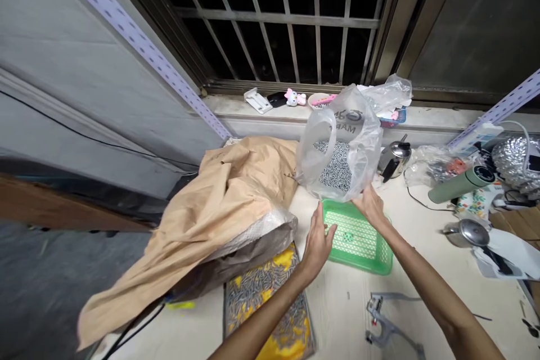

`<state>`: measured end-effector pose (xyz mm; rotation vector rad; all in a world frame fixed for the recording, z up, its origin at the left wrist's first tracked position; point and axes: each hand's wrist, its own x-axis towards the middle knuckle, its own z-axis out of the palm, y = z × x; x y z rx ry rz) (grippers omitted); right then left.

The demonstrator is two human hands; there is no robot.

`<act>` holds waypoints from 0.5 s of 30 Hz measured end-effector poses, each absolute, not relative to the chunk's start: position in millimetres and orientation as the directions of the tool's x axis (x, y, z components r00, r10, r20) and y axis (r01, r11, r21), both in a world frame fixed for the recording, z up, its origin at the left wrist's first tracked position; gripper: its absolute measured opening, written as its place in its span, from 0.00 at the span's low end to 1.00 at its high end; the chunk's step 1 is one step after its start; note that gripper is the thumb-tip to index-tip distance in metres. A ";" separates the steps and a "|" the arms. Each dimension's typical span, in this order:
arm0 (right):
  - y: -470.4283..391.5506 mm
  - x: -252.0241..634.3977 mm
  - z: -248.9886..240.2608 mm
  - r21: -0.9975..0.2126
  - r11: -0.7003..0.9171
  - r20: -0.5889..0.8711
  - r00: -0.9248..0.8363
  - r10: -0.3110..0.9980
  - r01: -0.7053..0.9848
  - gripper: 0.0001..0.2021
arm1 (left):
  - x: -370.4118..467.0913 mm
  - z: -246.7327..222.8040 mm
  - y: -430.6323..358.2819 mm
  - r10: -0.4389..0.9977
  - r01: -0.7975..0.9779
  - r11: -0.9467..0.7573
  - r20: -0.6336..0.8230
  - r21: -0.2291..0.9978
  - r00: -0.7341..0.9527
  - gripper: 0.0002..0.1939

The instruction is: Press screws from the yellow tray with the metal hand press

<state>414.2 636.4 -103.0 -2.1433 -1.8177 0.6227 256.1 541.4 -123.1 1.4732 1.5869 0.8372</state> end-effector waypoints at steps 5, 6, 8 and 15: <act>708.6 395.1 -82.8 -0.525 -0.040 0.007 0.052 0.999 0.850 0.15 | 280.7 -145.5 617.9 0.989 0.583 -0.119 0.045 0.804 0.140 0.33; 720.6 395.6 -77.8 -0.539 -0.021 0.048 0.056 0.997 0.842 0.15 | 285.1 -144.3 635.1 0.983 0.597 -0.158 0.066 0.787 0.172 0.32; 743.2 398.2 -70.9 -0.587 0.009 0.126 0.080 0.989 0.810 0.15 | 291.2 -142.7 667.6 0.976 0.624 -0.206 0.117 0.754 0.182 0.31; 756.3 433.4 -84.1 -0.825 0.015 0.008 -0.015 1.000 0.565 0.14 | 282.4 -161.7 674.4 0.982 0.577 -0.169 0.087 0.799 0.166 0.30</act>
